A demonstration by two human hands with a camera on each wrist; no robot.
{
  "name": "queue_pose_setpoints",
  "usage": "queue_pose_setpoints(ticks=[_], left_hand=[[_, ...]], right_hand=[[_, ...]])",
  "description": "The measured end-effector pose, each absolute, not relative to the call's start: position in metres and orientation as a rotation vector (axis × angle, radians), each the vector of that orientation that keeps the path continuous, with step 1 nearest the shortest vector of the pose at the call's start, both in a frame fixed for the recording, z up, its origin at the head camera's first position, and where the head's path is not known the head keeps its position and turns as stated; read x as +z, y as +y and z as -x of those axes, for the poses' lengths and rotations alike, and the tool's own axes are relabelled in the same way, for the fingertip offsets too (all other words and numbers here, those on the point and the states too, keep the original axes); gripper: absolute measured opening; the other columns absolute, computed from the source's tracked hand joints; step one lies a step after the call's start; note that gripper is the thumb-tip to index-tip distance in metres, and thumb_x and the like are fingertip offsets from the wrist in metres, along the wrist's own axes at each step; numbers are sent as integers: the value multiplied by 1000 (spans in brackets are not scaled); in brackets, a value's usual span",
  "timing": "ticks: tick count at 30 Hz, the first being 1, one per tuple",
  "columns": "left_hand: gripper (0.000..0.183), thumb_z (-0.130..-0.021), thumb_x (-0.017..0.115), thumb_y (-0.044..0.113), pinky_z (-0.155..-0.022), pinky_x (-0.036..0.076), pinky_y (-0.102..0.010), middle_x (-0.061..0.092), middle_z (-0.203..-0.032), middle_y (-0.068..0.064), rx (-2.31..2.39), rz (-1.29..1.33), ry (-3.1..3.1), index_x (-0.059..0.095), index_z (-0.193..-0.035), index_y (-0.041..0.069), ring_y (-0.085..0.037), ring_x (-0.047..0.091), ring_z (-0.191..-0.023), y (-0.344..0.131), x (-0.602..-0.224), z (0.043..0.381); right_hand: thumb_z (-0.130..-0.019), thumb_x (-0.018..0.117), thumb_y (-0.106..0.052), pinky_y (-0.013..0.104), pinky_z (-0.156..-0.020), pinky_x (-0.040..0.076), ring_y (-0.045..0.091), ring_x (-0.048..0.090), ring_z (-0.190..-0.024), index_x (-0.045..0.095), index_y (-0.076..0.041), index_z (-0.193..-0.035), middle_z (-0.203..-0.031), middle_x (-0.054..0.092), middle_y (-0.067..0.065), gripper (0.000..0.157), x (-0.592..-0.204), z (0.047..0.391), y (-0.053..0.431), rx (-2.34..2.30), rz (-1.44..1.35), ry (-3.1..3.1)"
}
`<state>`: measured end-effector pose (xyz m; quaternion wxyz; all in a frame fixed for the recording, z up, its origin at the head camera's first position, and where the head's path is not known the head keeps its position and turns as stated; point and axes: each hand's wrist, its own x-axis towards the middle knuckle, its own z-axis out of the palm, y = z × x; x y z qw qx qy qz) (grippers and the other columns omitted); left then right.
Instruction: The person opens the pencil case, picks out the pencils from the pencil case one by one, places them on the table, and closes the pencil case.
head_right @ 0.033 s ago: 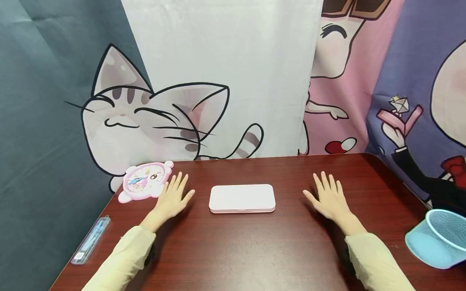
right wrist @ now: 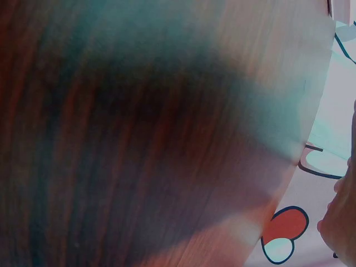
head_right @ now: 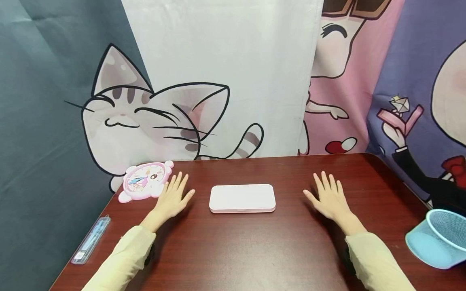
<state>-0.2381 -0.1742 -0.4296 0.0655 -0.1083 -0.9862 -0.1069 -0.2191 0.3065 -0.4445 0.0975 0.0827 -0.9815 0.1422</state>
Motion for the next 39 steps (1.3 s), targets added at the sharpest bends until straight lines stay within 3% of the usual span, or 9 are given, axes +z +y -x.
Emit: queue_pose_setpoints(ticks=[20, 31, 39], left_hand=[[67, -93, 39, 48, -112, 13, -52, 20, -151, -17, -361, 354, -3000, 24, -145, 7, -36, 15, -140, -169, -433, 241], [69, -93, 38, 49, -113, 14, -50, 15, -153, -15, -477, 489, -3025, 20, -146, 9, -33, 11, -141, -145, -429, 245], [76, -91, 44, 51, -112, 18, -50, 13, -152, -18, -543, 749, -3033, 18, -146, 6, -35, 13, -140, -128, -434, 252]], right_hand=[[-92, 41, -51, 62, -105, 10, 51, 16, -131, 26, 4, -141, -144, 20, 33, 75, -441, 227, 287, 435, -292, -2930], [-93, 42, -45, 58, -108, 14, 45, 18, -135, 27, -2, -143, -148, 23, 24, 67, -438, 242, 228, 414, -504, -2924], [-95, 41, -40, 55, -109, 19, 39, 23, -136, 33, -8, -142, -148, 30, 14, 57, -442, 243, 177, 392, -764, -2897]])
